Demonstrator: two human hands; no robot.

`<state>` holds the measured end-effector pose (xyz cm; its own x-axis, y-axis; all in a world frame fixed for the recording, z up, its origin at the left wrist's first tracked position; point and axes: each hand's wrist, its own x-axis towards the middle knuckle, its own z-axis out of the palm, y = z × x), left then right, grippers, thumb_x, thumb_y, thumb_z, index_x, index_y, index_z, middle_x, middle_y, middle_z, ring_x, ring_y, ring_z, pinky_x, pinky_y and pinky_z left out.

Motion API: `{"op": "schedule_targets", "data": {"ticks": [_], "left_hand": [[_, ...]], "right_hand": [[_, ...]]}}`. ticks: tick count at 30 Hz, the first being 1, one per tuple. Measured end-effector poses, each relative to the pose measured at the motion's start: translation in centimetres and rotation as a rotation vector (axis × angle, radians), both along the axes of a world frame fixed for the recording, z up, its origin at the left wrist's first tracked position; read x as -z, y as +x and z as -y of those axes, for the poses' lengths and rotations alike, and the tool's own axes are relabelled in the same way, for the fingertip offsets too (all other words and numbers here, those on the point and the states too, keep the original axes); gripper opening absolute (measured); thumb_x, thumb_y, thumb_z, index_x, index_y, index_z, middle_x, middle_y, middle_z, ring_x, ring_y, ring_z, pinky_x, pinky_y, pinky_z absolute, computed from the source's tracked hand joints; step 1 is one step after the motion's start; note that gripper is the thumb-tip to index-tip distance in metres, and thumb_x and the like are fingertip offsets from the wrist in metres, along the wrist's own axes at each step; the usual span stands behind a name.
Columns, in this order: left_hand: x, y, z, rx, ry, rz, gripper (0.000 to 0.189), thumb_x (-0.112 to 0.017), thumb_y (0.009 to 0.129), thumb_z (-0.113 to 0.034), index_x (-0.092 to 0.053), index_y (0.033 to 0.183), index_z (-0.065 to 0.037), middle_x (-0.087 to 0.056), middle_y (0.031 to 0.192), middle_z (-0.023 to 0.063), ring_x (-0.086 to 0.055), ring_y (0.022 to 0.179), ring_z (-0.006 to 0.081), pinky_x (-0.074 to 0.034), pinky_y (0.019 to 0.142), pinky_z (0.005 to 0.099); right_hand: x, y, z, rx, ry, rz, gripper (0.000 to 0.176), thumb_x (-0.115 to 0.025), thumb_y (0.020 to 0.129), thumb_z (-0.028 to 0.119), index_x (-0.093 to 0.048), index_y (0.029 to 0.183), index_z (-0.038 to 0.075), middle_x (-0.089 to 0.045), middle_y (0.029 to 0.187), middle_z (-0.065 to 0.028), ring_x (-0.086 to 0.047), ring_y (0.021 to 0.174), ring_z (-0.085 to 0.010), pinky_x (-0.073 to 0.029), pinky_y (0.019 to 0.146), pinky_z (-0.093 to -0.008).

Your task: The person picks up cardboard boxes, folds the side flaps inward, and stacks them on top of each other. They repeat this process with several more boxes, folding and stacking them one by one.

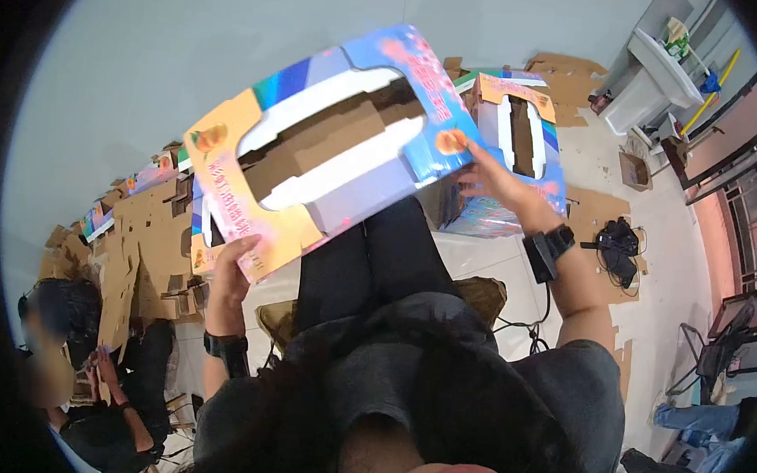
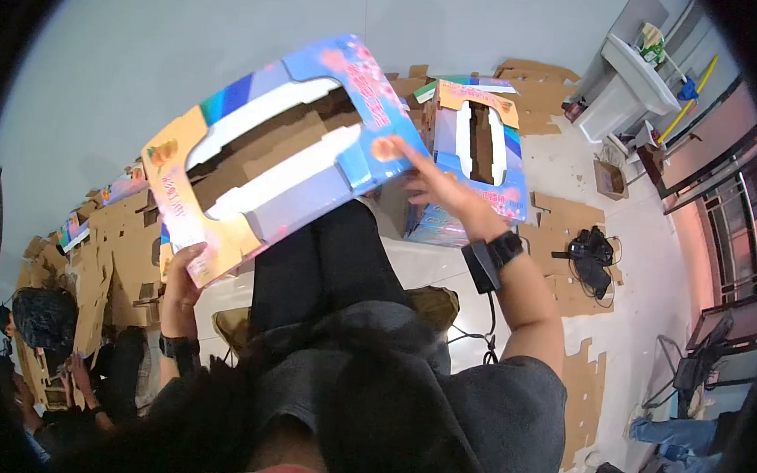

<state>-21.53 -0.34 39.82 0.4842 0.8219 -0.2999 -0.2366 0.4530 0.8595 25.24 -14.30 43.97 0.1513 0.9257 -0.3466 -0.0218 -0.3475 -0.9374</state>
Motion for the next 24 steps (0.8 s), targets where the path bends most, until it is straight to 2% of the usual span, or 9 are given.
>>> {"op": "schedule_targets", "data": {"ticks": [2, 5, 6, 10, 15, 18, 20, 22, 24], "left_hand": [[1.1, 0.3, 0.5, 0.022, -0.05, -0.015, 0.042, -0.063, 0.079, -0.019, -0.056, 0.111, 0.008, -0.064, 0.105, 0.0178, -0.066, 0.094, 0.0285, -0.055, 0.085, 0.04], [0.8, 1.6, 2.2, 0.018, -0.128, -0.026, 0.042, -0.064, 0.078, -0.017, -0.055, 0.111, 0.008, -0.065, 0.103, 0.018, -0.066, 0.091, 0.0294, -0.056, 0.082, 0.0413], [0.2, 2.1, 2.9, 0.023, -0.128, -0.039, 0.041, -0.064, 0.078, -0.017, -0.056, 0.11, 0.007, -0.065, 0.102, 0.0176, -0.066, 0.09, 0.0288, -0.056, 0.081, 0.0406], [0.4, 1.0, 3.2, 0.137, -0.138, -0.164, 0.039, -0.066, 0.078, -0.018, -0.059, 0.107, 0.007, -0.066, 0.101, 0.0165, -0.067, 0.087, 0.0259, -0.056, 0.077, 0.0358], [-0.1, 0.2, 3.1, 0.366, -0.099, -0.197, 0.043, -0.066, 0.083, -0.027, -0.06, 0.114, 0.003, -0.066, 0.105, 0.0105, -0.065, 0.096, 0.0199, -0.052, 0.086, 0.0325], [-0.7, 0.6, 3.7, 0.254, -0.06, -0.195, 0.054, -0.061, 0.088, -0.037, -0.053, 0.125, 0.001, -0.062, 0.116, 0.0114, -0.061, 0.106, 0.0198, -0.048, 0.093, 0.0332], [0.5, 0.8, 3.2, 0.178, -0.075, -0.11, 0.059, -0.056, 0.09, -0.043, -0.047, 0.13, -0.001, -0.057, 0.124, 0.013, -0.058, 0.111, 0.0208, -0.048, 0.094, 0.0347], [-2.4, 2.3, 3.8, 0.153, -0.136, -0.037, 0.062, -0.048, 0.094, -0.047, -0.038, 0.138, -0.004, -0.049, 0.134, 0.0159, -0.05, 0.123, 0.0255, -0.044, 0.099, 0.0404], [-1.1, 3.7, 1.6, 0.267, -0.201, 0.389, 0.061, -0.045, 0.095, -0.046, -0.035, 0.14, -0.006, -0.047, 0.136, 0.0164, -0.046, 0.127, 0.028, -0.041, 0.102, 0.0429]], "right_hand": [[1.4, 1.3, 2.9, 0.042, -0.015, 0.104, 0.078, -0.034, 0.091, 0.066, -0.025, 0.147, 0.012, -0.042, 0.141, -0.0134, -0.047, 0.125, -0.0275, -0.037, 0.1, -0.0502], [5.2, 4.1, 4.7, 0.059, 0.091, -0.396, 0.069, -0.038, 0.094, 0.058, -0.032, 0.144, 0.011, -0.043, 0.14, -0.0113, -0.048, 0.123, -0.0281, -0.038, 0.1, -0.0496], [5.3, 3.7, 5.1, 0.118, 0.158, -0.569, 0.059, -0.047, 0.094, 0.047, -0.04, 0.138, 0.009, -0.049, 0.135, -0.0106, -0.053, 0.117, -0.0255, -0.042, 0.098, -0.0437], [4.6, 3.5, 6.2, 0.253, 0.12, -0.425, 0.052, -0.058, 0.091, 0.036, -0.049, 0.129, 0.003, -0.06, 0.119, -0.009, -0.059, 0.105, -0.0183, -0.048, 0.091, -0.0315], [3.0, 0.8, 6.9, 0.398, 0.131, -0.375, 0.044, -0.06, 0.088, 0.034, -0.056, 0.121, 0.004, -0.062, 0.112, -0.0065, -0.061, 0.097, -0.0168, -0.05, 0.084, -0.0293], [3.4, 0.1, 6.7, 0.418, 0.183, -0.301, 0.041, -0.06, 0.086, 0.031, -0.058, 0.118, 0.004, -0.062, 0.11, -0.0072, -0.061, 0.096, -0.0178, -0.05, 0.083, -0.0303], [4.7, 0.1, 6.5, 0.507, 0.243, -0.227, 0.041, -0.06, 0.085, 0.03, -0.059, 0.117, 0.004, -0.062, 0.11, -0.008, -0.06, 0.097, -0.0185, -0.049, 0.085, -0.0312], [4.3, 0.2, 6.3, 0.616, 0.236, -0.187, 0.041, -0.06, 0.084, 0.029, -0.06, 0.116, 0.004, -0.062, 0.11, -0.0088, -0.06, 0.098, -0.019, -0.048, 0.086, -0.032], [6.8, 3.6, 6.3, 0.627, 0.392, -0.027, 0.041, -0.061, 0.083, 0.03, -0.061, 0.115, 0.004, -0.062, 0.109, -0.0089, -0.059, 0.098, -0.0191, -0.047, 0.087, -0.0321]]}}
